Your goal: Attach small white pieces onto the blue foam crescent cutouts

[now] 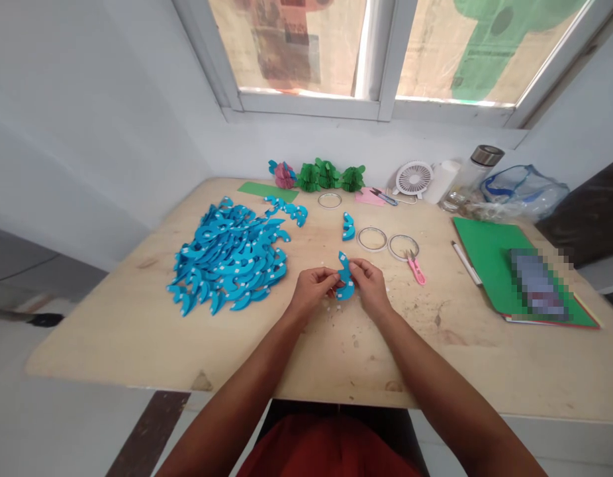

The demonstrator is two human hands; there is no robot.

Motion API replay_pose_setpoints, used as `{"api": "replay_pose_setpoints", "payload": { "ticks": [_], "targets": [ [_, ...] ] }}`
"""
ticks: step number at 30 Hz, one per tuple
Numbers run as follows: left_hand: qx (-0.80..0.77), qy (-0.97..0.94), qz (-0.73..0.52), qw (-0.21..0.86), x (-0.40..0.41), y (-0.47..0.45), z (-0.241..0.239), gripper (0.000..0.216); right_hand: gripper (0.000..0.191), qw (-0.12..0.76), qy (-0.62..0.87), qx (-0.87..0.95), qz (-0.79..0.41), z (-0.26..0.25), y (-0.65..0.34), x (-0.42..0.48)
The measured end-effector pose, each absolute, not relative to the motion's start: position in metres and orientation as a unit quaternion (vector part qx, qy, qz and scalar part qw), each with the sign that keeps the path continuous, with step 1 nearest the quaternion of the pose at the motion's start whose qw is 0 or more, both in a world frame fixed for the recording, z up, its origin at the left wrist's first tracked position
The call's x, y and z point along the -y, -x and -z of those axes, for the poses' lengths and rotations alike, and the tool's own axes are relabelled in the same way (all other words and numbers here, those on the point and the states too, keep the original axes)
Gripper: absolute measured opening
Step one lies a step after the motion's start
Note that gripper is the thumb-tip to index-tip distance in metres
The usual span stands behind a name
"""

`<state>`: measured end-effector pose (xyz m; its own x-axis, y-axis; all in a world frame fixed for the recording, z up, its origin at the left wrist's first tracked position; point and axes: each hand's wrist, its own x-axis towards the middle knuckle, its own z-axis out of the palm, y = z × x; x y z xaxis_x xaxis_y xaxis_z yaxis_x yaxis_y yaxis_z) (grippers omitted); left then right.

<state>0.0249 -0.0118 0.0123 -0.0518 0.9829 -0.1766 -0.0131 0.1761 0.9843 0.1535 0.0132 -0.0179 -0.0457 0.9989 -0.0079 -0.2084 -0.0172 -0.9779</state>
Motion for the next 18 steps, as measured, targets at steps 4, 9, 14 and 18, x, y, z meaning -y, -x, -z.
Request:
{"api": "replay_pose_setpoints", "payload": {
  "ticks": [4,9,14,18],
  "targets": [
    [-0.545,-0.434,-0.476,0.538,0.0132,-0.0252,-0.0135,0.017,0.025,0.509,0.442,0.475,-0.566,0.0191,-0.1539,-0.0133],
    [-0.526,-0.425,-0.472,0.566,0.0145,-0.0227,-0.0146,0.022,0.027,0.513,0.454,0.481,-0.547,0.0183,-0.1543,-0.0131],
    [-0.520,-0.432,-0.464,0.573,0.0158,-0.0197,-0.0159,0.025,0.028,0.515,0.456,0.484,-0.541,0.0190,-0.1543,-0.0132],
    [-0.518,-0.441,-0.458,0.572,0.0164,-0.0191,-0.0166,0.026,0.030,0.513,0.459,0.485,-0.539,0.0178,-0.1543,-0.0126]
  ]
}}
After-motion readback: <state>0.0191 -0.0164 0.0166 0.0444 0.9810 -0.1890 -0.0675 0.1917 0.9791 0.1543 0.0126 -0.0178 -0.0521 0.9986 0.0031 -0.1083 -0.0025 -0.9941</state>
